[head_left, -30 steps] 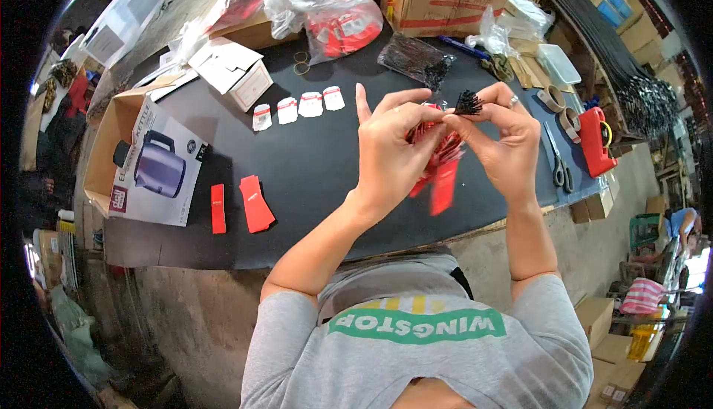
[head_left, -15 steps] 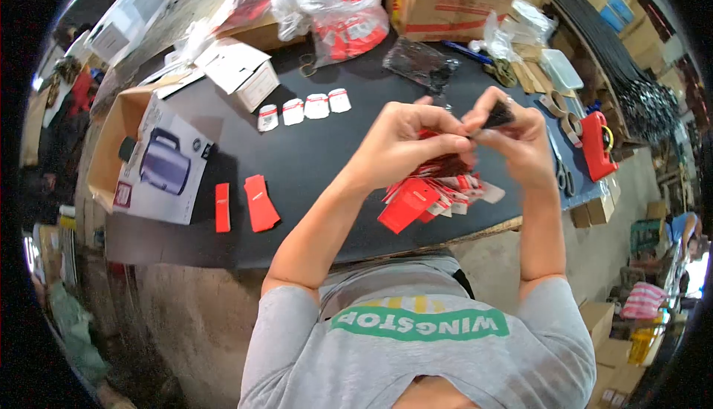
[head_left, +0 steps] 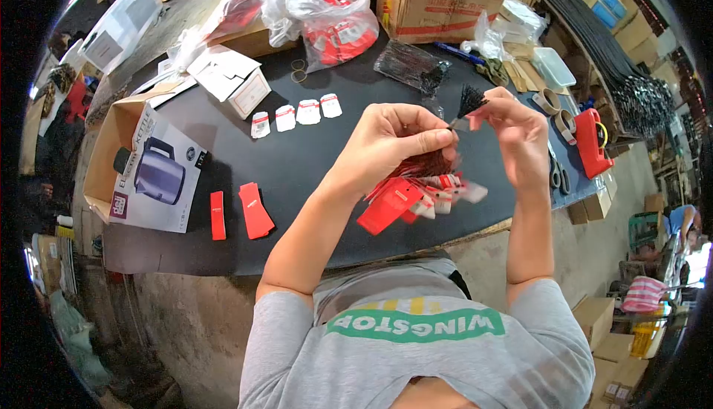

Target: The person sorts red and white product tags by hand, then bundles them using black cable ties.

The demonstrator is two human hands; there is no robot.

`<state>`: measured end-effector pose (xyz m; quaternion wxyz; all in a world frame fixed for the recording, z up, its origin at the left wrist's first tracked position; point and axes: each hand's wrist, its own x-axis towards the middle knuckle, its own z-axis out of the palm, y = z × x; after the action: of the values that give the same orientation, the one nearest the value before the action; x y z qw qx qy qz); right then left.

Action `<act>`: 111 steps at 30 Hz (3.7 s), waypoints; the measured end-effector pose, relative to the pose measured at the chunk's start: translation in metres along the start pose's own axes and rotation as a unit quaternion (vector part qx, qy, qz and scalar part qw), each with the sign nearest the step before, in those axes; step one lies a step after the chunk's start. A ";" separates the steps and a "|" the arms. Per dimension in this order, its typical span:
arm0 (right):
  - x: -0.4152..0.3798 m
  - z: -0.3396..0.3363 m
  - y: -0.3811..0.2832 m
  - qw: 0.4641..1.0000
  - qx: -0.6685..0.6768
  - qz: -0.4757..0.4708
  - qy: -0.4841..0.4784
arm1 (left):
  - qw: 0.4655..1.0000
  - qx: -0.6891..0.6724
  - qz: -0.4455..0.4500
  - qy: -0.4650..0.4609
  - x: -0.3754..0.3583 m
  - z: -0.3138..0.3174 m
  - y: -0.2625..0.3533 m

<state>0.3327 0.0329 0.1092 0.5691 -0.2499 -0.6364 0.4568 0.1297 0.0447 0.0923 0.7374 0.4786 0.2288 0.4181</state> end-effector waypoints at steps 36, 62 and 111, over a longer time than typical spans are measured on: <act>-0.008 0.069 0.023 0.939 -0.309 -0.062 0.135 | 0.769 0.417 0.384 0.295 -0.021 -0.010 -0.032; 0.005 0.054 0.020 0.977 -0.091 -0.027 -0.191 | 0.942 0.007 0.006 -0.335 -0.010 -0.051 -0.020; -0.001 0.063 0.032 0.980 -0.191 -0.048 0.023 | 0.829 0.442 0.308 0.150 -0.032 -0.022 -0.029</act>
<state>0.2666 0.0277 0.0849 0.5465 -0.3332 -0.7102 0.2930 0.1079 0.0232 0.0544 0.2374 0.7304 0.3376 0.5442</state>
